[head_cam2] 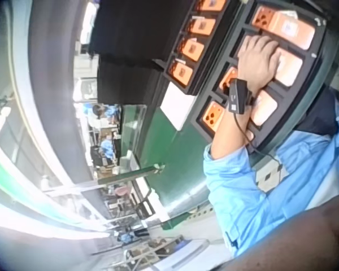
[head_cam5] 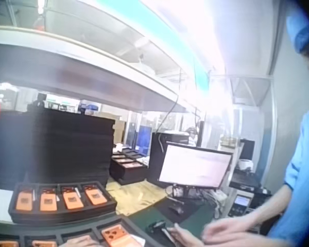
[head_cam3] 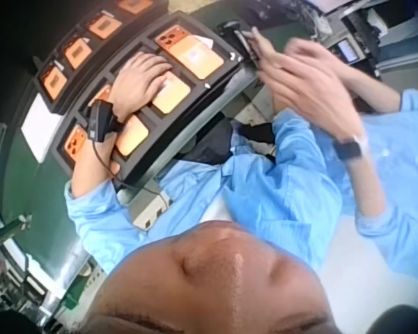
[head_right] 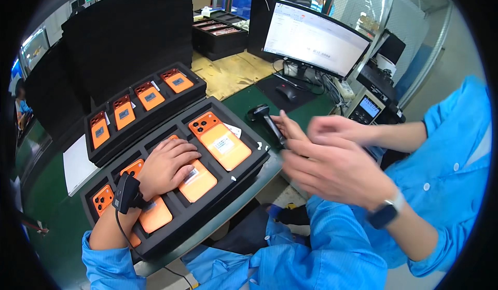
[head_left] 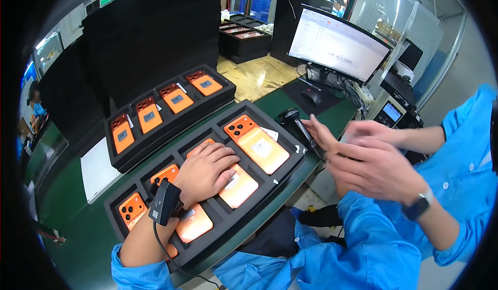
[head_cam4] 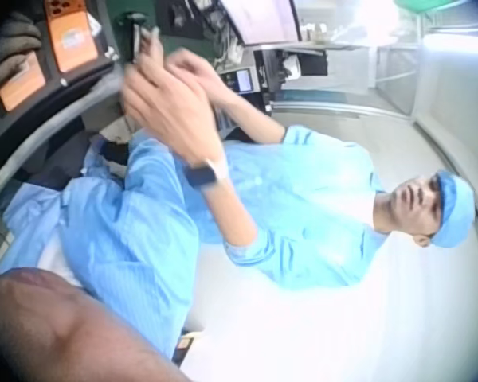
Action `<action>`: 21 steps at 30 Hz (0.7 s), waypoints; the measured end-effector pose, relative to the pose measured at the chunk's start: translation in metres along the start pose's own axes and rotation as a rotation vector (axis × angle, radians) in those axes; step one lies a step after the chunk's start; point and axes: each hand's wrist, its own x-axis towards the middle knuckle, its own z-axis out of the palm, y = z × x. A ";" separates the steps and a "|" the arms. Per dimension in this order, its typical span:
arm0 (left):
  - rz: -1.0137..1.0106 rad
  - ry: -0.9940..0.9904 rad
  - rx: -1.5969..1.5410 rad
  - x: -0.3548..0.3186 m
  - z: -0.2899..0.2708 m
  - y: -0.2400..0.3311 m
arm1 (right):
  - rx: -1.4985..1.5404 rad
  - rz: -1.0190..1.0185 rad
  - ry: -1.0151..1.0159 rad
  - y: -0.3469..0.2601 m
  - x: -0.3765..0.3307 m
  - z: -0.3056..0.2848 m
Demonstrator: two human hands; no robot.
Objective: Scan and organize mobile phones on an assembly line bench.
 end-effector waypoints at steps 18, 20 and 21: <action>0.058 0.060 0.051 0.004 0.012 -0.011 | -1.215 -0.636 -1.201 -0.093 -0.024 0.162; 0.059 0.075 0.043 0.002 0.011 -0.011 | -1.492 -0.917 -1.185 -0.086 -0.021 0.168; 0.063 0.075 0.052 0.003 0.012 -0.011 | -1.757 -1.200 -1.127 -0.081 -0.019 0.168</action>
